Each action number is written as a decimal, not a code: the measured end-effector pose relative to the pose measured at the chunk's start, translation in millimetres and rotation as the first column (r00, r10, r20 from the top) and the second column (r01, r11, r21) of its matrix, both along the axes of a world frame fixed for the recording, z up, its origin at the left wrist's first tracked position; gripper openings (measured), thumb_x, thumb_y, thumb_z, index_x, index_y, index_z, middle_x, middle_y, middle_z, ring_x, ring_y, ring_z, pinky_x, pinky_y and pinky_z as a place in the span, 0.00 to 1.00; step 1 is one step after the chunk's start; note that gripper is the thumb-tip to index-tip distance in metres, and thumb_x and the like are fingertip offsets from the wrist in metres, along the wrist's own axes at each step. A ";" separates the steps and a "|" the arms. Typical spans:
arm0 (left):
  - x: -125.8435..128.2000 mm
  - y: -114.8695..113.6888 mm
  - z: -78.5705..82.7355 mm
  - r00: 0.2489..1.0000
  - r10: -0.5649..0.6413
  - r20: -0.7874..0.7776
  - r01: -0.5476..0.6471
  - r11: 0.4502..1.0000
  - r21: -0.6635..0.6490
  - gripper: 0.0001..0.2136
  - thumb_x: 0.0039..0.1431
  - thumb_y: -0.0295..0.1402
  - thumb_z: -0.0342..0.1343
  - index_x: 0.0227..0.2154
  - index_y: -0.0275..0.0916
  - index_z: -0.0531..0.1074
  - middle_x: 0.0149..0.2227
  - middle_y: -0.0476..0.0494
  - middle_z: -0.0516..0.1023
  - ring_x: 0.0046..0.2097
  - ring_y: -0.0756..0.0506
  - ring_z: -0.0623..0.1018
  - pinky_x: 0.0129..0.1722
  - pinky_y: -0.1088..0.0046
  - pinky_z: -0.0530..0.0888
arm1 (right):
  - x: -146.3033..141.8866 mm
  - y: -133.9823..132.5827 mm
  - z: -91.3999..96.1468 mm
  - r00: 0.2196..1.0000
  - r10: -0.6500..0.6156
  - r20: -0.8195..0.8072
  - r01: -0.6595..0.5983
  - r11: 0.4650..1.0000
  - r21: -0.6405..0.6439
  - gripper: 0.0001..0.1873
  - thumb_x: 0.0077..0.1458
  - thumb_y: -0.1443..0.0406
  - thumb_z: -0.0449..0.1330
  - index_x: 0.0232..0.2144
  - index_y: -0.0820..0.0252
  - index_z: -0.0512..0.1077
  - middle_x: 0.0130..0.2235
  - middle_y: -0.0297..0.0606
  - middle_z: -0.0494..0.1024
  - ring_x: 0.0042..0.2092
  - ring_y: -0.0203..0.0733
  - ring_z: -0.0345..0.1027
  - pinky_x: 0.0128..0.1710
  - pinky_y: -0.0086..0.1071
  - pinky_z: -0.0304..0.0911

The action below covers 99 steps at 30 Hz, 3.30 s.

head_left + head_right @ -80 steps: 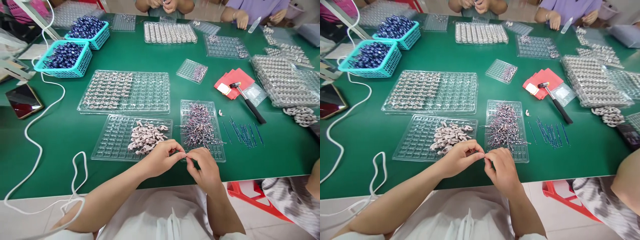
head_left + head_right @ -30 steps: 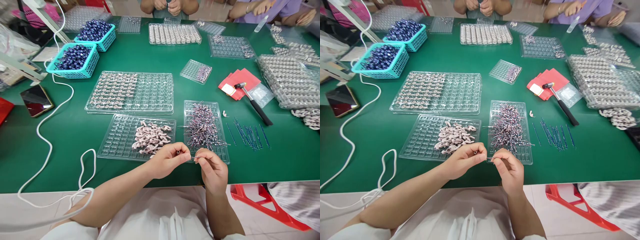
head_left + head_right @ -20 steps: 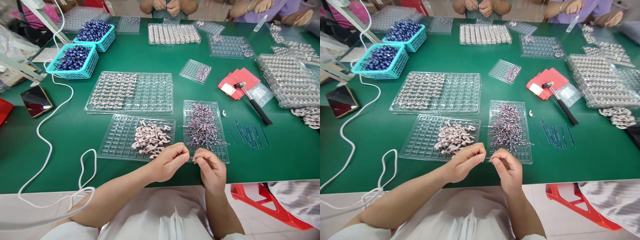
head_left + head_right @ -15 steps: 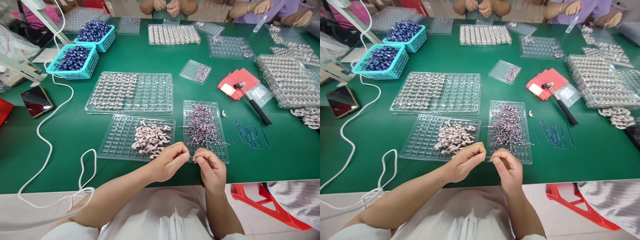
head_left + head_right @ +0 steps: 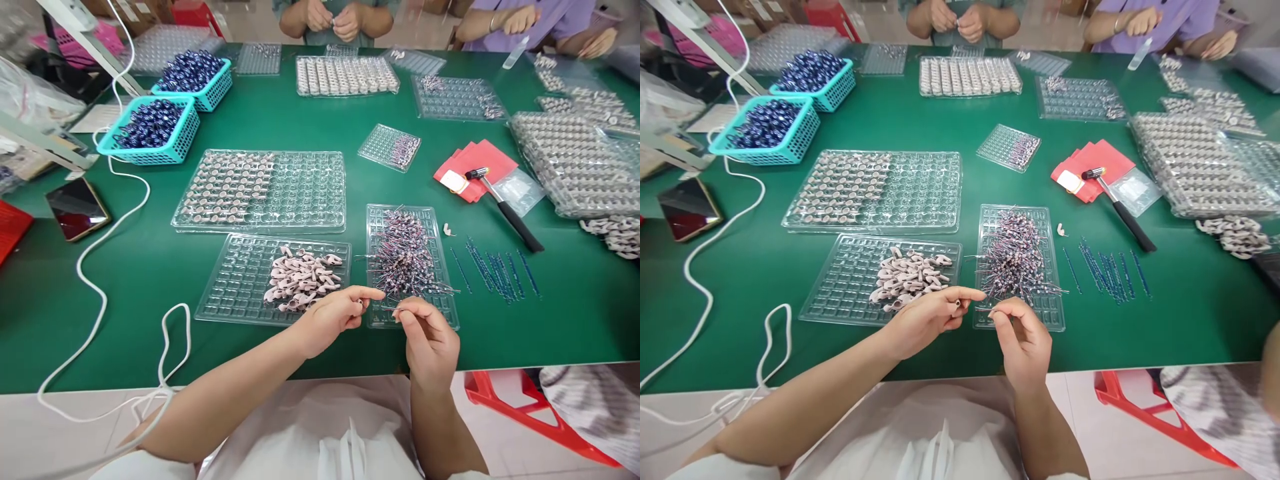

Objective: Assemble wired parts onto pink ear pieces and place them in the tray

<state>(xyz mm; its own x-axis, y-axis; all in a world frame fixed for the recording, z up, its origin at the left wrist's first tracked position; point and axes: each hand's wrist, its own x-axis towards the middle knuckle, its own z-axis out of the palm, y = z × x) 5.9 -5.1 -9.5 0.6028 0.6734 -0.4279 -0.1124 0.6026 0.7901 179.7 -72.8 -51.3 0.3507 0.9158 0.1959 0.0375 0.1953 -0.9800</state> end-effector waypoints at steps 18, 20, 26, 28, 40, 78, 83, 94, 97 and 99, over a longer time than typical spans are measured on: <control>1.8 -2.2 -8.6 0.998 0.058 -0.018 -0.053 0.978 0.203 0.15 0.64 0.31 0.58 0.53 0.40 0.75 0.50 0.40 0.83 0.57 0.43 0.78 0.56 0.64 0.72 | -3.0 0.8 3.0 0.976 -0.084 0.203 0.069 0.994 0.082 0.07 0.61 0.69 0.60 0.38 0.52 0.76 0.35 0.36 0.75 0.39 0.42 0.69 0.38 0.37 0.66; 1.7 -2.5 -9.3 0.999 0.046 -0.012 -0.043 0.979 0.200 0.16 0.64 0.31 0.58 0.54 0.40 0.74 0.50 0.40 0.83 0.57 0.43 0.78 0.56 0.65 0.72 | -3.1 0.2 3.0 0.970 -0.086 0.226 0.071 0.995 0.072 0.06 0.61 0.69 0.60 0.38 0.53 0.76 0.35 0.36 0.75 0.39 0.42 0.69 0.38 0.37 0.65; 2.7 -3.5 -6.3 0.999 0.042 -0.001 -0.041 0.979 0.199 0.16 0.64 0.30 0.58 0.54 0.39 0.73 0.51 0.39 0.83 0.57 0.43 0.78 0.57 0.63 0.72 | -3.2 -0.8 4.6 0.972 -0.062 0.226 0.057 0.998 0.029 0.04 0.61 0.68 0.60 0.37 0.54 0.75 0.35 0.36 0.75 0.37 0.41 0.69 0.36 0.36 0.65; 3.0 -3.5 -5.0 0.999 0.039 0.007 -0.040 0.979 0.200 0.16 0.64 0.30 0.58 0.54 0.38 0.73 0.51 0.39 0.83 0.57 0.43 0.78 0.58 0.63 0.72 | -3.2 -0.8 5.3 0.974 -0.053 0.220 0.047 0.998 0.030 0.05 0.61 0.68 0.60 0.37 0.54 0.75 0.34 0.35 0.75 0.37 0.40 0.69 0.36 0.35 0.64; 3.5 -3.8 -2.9 1.000 0.023 0.006 -0.024 0.978 0.205 0.16 0.64 0.30 0.58 0.54 0.38 0.74 0.52 0.39 0.82 0.58 0.43 0.78 0.59 0.62 0.73 | -2.6 0.3 5.0 0.968 -0.043 0.247 0.041 0.999 0.016 0.06 0.61 0.69 0.60 0.37 0.53 0.75 0.34 0.34 0.75 0.37 0.39 0.68 0.37 0.35 0.64; -3.4 0.7 -11.1 0.923 0.229 -0.308 0.125 0.579 0.805 0.04 0.64 0.27 0.60 0.39 0.38 0.80 0.38 0.43 0.84 0.41 0.44 0.81 0.44 0.67 0.76 | -1.7 3.0 5.9 0.870 0.062 0.490 -0.083 0.996 0.020 0.09 0.60 0.72 0.62 0.40 0.54 0.76 0.35 0.34 0.78 0.36 0.37 0.71 0.35 0.33 0.66; -4.1 1.3 -12.4 0.917 0.227 -0.329 0.148 0.573 0.806 0.04 0.63 0.27 0.61 0.38 0.37 0.80 0.36 0.43 0.84 0.39 0.44 0.80 0.41 0.68 0.75 | -1.7 3.5 5.0 0.863 0.100 0.495 -0.120 0.993 0.008 0.09 0.61 0.73 0.61 0.40 0.54 0.75 0.36 0.34 0.79 0.37 0.37 0.71 0.38 0.32 0.67; -2.3 0.0 -3.2 0.940 0.128 -0.318 0.090 0.803 0.589 0.05 0.61 0.32 0.62 0.37 0.38 0.81 0.36 0.43 0.83 0.38 0.45 0.80 0.39 0.69 0.74 | 0.5 -4.3 -1.6 0.975 0.136 0.178 -0.125 0.990 -0.070 0.15 0.58 0.70 0.65 0.46 0.48 0.75 0.37 0.31 0.79 0.37 0.37 0.72 0.39 0.32 0.70; -2.2 -0.8 -3.1 0.942 0.144 -0.302 0.063 0.810 0.583 0.05 0.61 0.33 0.62 0.37 0.39 0.81 0.36 0.43 0.83 0.38 0.45 0.80 0.40 0.69 0.74 | 1.4 -3.9 -1.1 0.978 0.124 0.169 -0.119 0.992 -0.041 0.15 0.58 0.71 0.65 0.46 0.49 0.75 0.37 0.32 0.80 0.38 0.37 0.72 0.39 0.32 0.69; -2.2 -1.3 -2.2 0.947 0.152 -0.283 0.050 0.800 0.598 0.05 0.61 0.32 0.62 0.37 0.39 0.81 0.36 0.43 0.83 0.38 0.45 0.79 0.39 0.69 0.74 | 1.4 -2.7 0.5 0.972 0.119 0.203 -0.120 0.993 -0.005 0.14 0.58 0.72 0.64 0.43 0.50 0.76 0.37 0.33 0.80 0.39 0.38 0.72 0.39 0.33 0.69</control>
<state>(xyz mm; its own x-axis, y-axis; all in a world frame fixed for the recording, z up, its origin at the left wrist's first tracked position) 3.7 -6.3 -11.7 0.4692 0.8787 -0.0883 0.1746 0.0058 0.9846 181.1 -75.5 -50.7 0.1911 0.9470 0.2583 0.2113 0.2173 -0.9530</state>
